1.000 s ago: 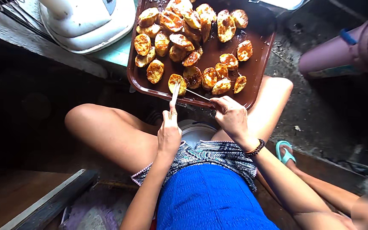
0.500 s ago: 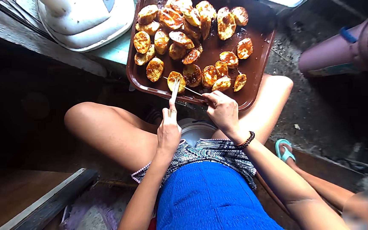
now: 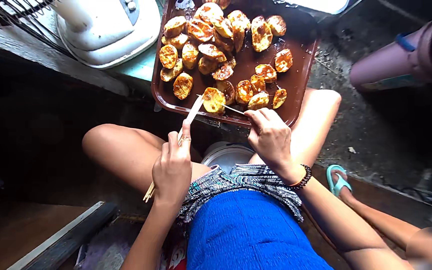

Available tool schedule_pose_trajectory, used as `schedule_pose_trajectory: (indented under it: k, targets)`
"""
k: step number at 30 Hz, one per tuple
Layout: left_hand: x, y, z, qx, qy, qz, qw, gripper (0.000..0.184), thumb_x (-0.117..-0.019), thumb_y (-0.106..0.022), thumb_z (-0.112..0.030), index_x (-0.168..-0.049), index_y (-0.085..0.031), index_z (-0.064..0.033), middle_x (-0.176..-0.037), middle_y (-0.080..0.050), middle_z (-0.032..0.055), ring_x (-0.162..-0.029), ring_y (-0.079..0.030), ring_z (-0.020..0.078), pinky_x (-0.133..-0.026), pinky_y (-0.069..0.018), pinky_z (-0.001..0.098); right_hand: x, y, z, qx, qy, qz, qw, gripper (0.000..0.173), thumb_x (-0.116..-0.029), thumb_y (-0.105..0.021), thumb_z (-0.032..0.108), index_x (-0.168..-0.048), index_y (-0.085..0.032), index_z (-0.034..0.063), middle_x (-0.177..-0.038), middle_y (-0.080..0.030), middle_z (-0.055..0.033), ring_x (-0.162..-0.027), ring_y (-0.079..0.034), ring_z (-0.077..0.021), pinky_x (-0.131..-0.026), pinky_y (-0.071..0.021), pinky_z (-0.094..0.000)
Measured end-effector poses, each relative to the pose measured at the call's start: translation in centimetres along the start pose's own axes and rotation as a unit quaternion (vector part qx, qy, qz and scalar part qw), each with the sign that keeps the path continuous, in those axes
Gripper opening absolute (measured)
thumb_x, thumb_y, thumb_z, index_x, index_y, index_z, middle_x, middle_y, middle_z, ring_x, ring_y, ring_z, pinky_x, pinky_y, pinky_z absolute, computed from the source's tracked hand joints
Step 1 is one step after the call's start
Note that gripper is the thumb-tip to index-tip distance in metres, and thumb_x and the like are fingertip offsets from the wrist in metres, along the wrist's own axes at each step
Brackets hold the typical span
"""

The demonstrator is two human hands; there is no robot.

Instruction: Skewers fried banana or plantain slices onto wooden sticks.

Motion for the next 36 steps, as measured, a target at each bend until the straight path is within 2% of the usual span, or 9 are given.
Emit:
schedule_pose_trajectory:
  k: [4,6,9,11,15,19,25,28,36]
  targets:
    - [0.5,-0.5,1.6,0.093,0.050,0.000,0.994,0.061,-0.0992,-0.050,-0.001,-0.158,-0.044,-0.0153,-0.116,-0.059,0.0207,-0.077,-0.067,0.0315,-0.057,-0.0553,0.0440,1.0,-0.8,-1.1,-0.190,-0.092,0.010,0.977,0.020,-0.0989,-0.062,0.007,-0.114,-0.075,0.0096,-0.102,-0.070,-0.0061,-0.088,-0.068,-0.0137,-0.075,-0.0578,-0.0305]
    - [0.3,-1.3,1.9,0.165,0.067,-0.017,0.984,0.054,-0.1022,-0.049,-0.004,-0.156,-0.047,-0.0143,-0.113,-0.060,0.0192,-0.081,-0.066,0.0296,-0.062,-0.0561,0.0429,1.4,-1.8,-2.1,-0.337,-0.177,0.056,0.923,0.018,-0.1010,-0.062,0.010,-0.114,-0.074,0.0119,-0.098,-0.072,-0.0003,-0.078,-0.065,-0.0043,-0.069,-0.0552,-0.0218]
    - [-0.2,-2.4,1.4,0.259,0.076,-0.031,0.962,0.047,-0.1057,-0.050,-0.012,-0.153,-0.052,-0.0167,-0.107,-0.061,0.0128,-0.082,-0.063,0.0210,-0.066,-0.0551,0.0361,2.2,-3.5,-2.7,-0.526,-0.280,0.109,0.796,0.019,-0.1026,-0.060,0.008,-0.115,-0.075,0.0061,-0.087,-0.070,-0.0025,-0.055,-0.047,-0.0040,-0.048,-0.0376,-0.0183]
    - [-0.4,-2.8,1.1,0.295,0.087,-0.046,0.950,0.044,-0.1061,-0.053,-0.015,-0.150,-0.056,-0.0165,-0.103,-0.061,0.0093,-0.080,-0.060,0.0158,-0.067,-0.0533,0.0303,2.6,-4.0,-2.6,-0.554,-0.304,0.121,0.765,0.019,-0.1028,-0.060,0.007,-0.115,-0.074,0.0049,-0.087,-0.069,-0.0027,-0.054,-0.045,-0.0034,-0.048,-0.0369,-0.0173]
    - [-0.5,-3.6,0.9,0.297,0.125,-0.058,0.945,0.045,-0.1069,-0.053,-0.017,-0.152,-0.053,-0.0173,-0.102,-0.059,0.0092,-0.078,-0.059,0.0149,-0.066,-0.0521,0.0287,3.1,-5.7,-2.4,-0.495,-0.267,0.115,0.819,0.018,-0.1029,-0.060,0.010,-0.114,-0.075,0.0073,-0.086,-0.071,-0.0011,-0.057,-0.052,-0.0045,-0.051,-0.0418,-0.0203]
    - [-1.3,-5.7,0.9,0.248,0.125,-0.002,0.961,0.046,-0.1066,-0.051,-0.015,-0.152,-0.053,-0.0190,-0.105,-0.061,0.0137,-0.083,-0.064,0.0240,-0.069,-0.0565,0.0410,3.9,-7.6,-2.4,-0.403,-0.262,0.121,0.869,0.017,-0.1022,-0.061,0.013,-0.110,-0.076,0.0113,-0.088,-0.073,0.0004,-0.065,-0.062,-0.0053,-0.059,-0.0507,-0.0245]
    - [-3.4,-5.4,1.9,0.191,0.071,0.085,0.975,0.043,-0.1053,-0.051,-0.015,-0.148,-0.059,-0.0192,-0.104,-0.065,0.0136,-0.078,-0.067,0.0281,-0.064,-0.0567,0.0483,5.9,-5.3,-1.9,-0.232,-0.130,0.095,0.959,0.026,-0.1027,-0.057,0.016,-0.122,-0.071,0.0038,-0.102,-0.073,-0.0110,-0.087,-0.071,-0.0155,-0.082,-0.0598,-0.0317]
    - [-4.8,-5.2,2.8,0.232,0.023,0.128,0.964,0.041,-0.1047,-0.053,-0.011,-0.145,-0.061,-0.0133,-0.097,-0.064,0.0132,-0.080,-0.065,0.0277,-0.070,-0.0556,0.0480,6.3,-4.5,-1.7,-0.216,-0.113,0.058,0.968,0.021,-0.1013,-0.057,0.010,-0.111,-0.075,0.0046,-0.094,-0.070,-0.0096,-0.080,-0.068,-0.0130,-0.076,-0.0576,-0.0254]
    - [-6.8,-4.7,4.0,0.223,-0.022,0.162,0.961,0.038,-0.1039,-0.055,-0.013,-0.140,-0.066,-0.0164,-0.094,-0.065,0.0106,-0.082,-0.065,0.0260,-0.071,-0.0552,0.0488,6.8,-4.8,-1.8,-0.251,-0.142,0.128,0.949,0.029,-0.1056,-0.051,0.020,-0.117,-0.075,0.0069,-0.093,-0.072,-0.0049,-0.082,-0.067,-0.0066,-0.078,-0.0546,-0.0207]
Point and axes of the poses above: each hand's wrist, its own x-axis away from the middle knuckle, its own y-axis out of the back of the hand, z = x × y, the point moved 7 cm from there along -x, towards the middle knuckle
